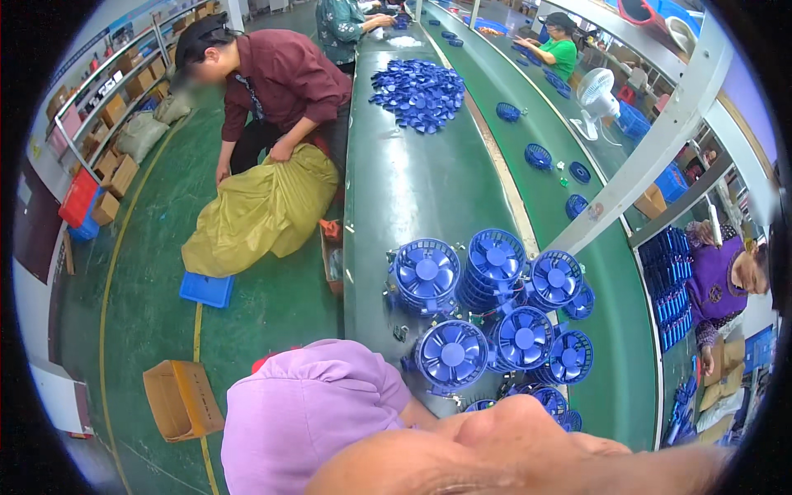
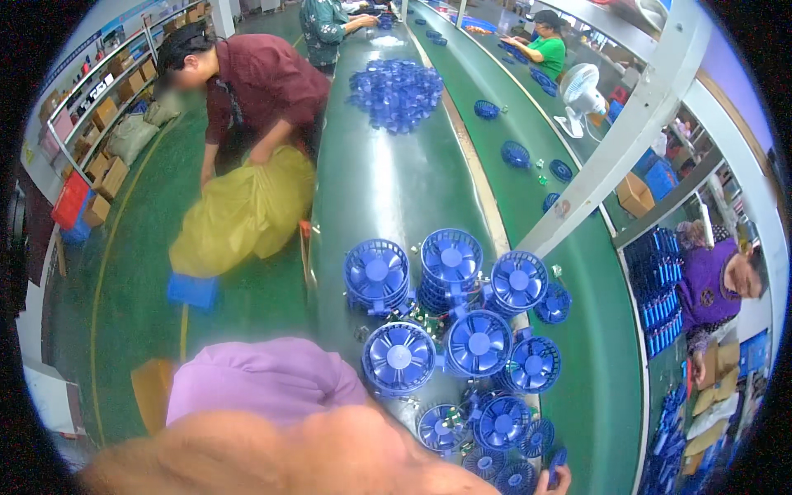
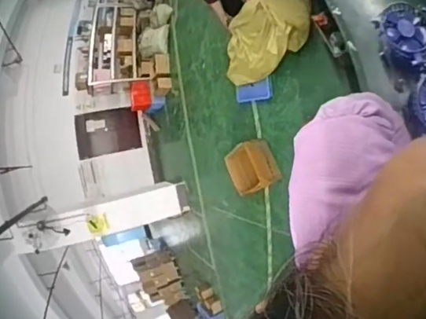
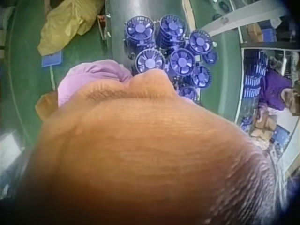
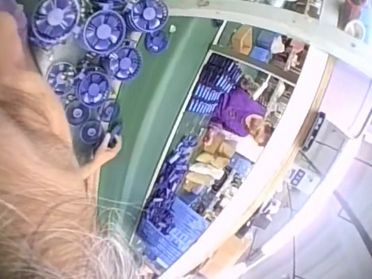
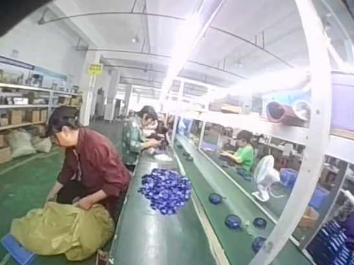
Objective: The person assembles small electric fans by fitting fan casing parts and components together by hand, pressing them into place, and setting the assembled units onto the conveyor belt.
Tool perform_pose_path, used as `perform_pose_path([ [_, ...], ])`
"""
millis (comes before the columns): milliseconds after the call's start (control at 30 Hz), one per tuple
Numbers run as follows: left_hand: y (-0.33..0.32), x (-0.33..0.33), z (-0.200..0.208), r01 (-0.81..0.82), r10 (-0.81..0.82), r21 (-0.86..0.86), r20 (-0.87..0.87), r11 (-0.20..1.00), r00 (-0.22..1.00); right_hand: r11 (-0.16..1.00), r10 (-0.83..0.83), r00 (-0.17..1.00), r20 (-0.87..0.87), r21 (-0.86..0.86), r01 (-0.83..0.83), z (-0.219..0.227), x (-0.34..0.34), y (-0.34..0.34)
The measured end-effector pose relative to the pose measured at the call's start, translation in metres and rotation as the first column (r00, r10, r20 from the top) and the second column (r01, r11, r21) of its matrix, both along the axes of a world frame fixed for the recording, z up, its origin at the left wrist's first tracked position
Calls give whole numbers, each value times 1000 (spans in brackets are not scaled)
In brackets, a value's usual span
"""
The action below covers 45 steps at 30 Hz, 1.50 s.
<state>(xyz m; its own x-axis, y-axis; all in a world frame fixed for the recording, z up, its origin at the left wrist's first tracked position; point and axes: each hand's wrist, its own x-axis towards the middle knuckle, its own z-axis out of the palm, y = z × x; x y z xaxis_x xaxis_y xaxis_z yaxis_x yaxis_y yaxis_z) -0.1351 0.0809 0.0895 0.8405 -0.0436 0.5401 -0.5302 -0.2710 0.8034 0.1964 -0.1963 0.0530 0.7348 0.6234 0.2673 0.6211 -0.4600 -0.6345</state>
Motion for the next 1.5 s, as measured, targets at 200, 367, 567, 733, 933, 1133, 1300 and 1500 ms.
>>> perform_pose_path([
  [200, 8, 18, -7, 66, -66, 34, -25, 997, 998, 994, 10, 997, 79, 112, -19, -3, 26, 55],
  [367, -5, 18, -22, 79, -75, 76, -49, 994, 996, 988, 150, 986, 72, 34, -153, -4, 22, 110],
  [567, -8, 35, -38, 172, -165, 125, -67, 977, 984, 985, 170, 964, 207, -59, -161, -14, -5, 89],
  [733, -97, 79, -95, 391, -389, 117, -46, 913, 920, 984, 165, 976, 139, -94, -153, 11, -43, 67],
  [933, -83, 76, -78, 433, -433, 70, -16, 899, 901, 988, -146, 989, 16, 44, 145, 25, -34, 26],
  [1133, -92, 76, -75, 464, -464, 15, 36, 886, 885, 958, -271, 940, 206, -35, 284, -33, -5, -64],
  [1300, -106, 70, -78, 389, -388, 11, 75, 921, 918, 996, -84, 996, -19, 4, 84, -23, -50, -74],
  [1500, -60, 57, 9, 485, -582, -454, -97, 747, 807, 962, -248, 952, -181, 72, 264, 8, -59, -38],
])
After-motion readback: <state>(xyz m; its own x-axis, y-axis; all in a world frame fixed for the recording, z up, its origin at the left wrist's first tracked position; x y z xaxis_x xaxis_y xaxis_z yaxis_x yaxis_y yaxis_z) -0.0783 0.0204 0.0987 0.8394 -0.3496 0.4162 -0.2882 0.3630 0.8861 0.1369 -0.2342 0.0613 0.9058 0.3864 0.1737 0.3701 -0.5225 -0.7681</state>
